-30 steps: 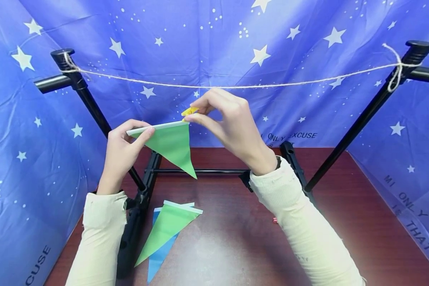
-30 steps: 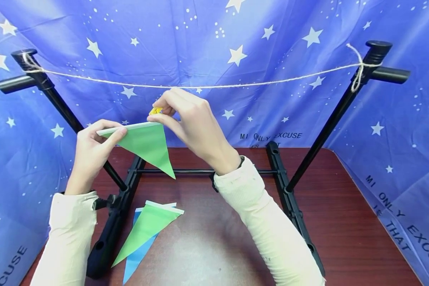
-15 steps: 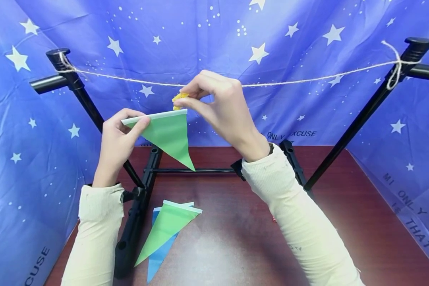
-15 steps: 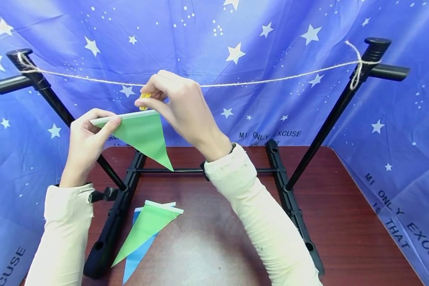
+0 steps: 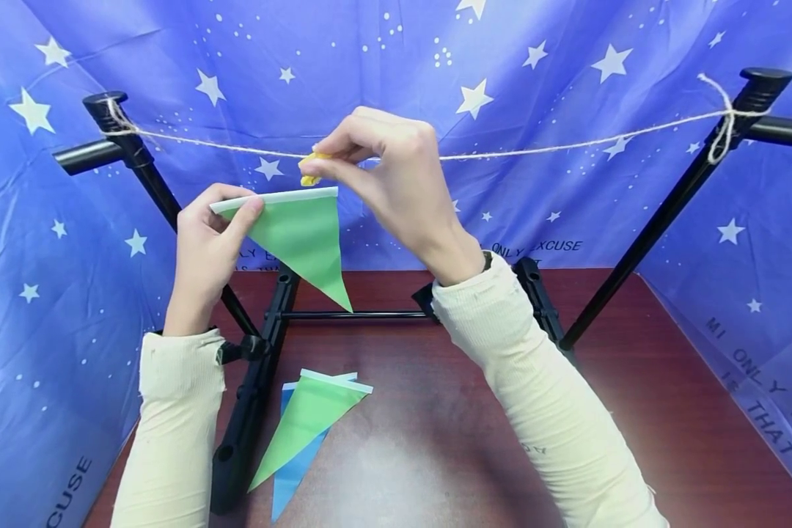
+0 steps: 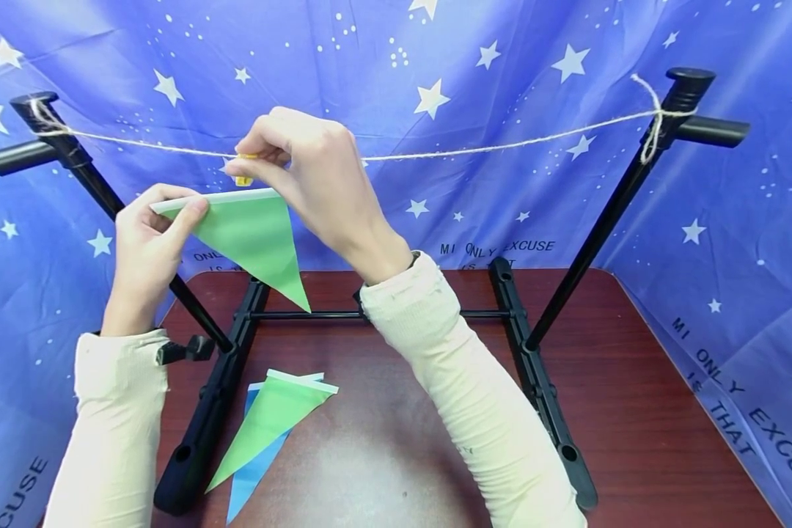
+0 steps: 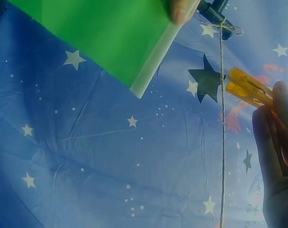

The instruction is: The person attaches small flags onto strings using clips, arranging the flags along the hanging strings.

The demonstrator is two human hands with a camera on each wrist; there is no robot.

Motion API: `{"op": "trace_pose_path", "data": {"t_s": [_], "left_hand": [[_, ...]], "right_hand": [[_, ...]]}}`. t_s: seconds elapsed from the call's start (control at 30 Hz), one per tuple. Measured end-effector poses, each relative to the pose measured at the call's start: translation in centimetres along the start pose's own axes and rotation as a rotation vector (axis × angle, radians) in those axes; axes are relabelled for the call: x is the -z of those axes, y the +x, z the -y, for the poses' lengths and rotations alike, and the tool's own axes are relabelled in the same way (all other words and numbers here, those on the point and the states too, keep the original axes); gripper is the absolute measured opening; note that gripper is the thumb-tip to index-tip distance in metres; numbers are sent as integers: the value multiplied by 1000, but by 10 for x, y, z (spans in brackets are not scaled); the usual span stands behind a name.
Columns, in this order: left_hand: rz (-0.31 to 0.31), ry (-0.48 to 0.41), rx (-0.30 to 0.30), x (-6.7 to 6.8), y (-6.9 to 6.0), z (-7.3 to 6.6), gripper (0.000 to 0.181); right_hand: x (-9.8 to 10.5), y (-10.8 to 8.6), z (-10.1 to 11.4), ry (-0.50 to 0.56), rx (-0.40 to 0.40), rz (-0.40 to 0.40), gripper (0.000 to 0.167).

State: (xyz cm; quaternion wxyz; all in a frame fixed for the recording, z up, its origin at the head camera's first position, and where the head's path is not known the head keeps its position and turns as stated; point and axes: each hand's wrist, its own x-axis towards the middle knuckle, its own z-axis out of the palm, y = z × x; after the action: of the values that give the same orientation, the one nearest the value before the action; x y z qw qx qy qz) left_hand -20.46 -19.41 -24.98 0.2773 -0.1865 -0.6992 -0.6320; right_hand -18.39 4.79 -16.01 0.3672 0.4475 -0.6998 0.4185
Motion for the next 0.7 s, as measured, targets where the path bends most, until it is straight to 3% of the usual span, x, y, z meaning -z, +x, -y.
{"op": "trace_pose_path", "data": {"t_s": [0.7], "left_hand": [[-15, -81, -4, -2, 15, -9, 7]], "right_hand": [[-9, 22, -3, -5, -18, -29, 17]]}}
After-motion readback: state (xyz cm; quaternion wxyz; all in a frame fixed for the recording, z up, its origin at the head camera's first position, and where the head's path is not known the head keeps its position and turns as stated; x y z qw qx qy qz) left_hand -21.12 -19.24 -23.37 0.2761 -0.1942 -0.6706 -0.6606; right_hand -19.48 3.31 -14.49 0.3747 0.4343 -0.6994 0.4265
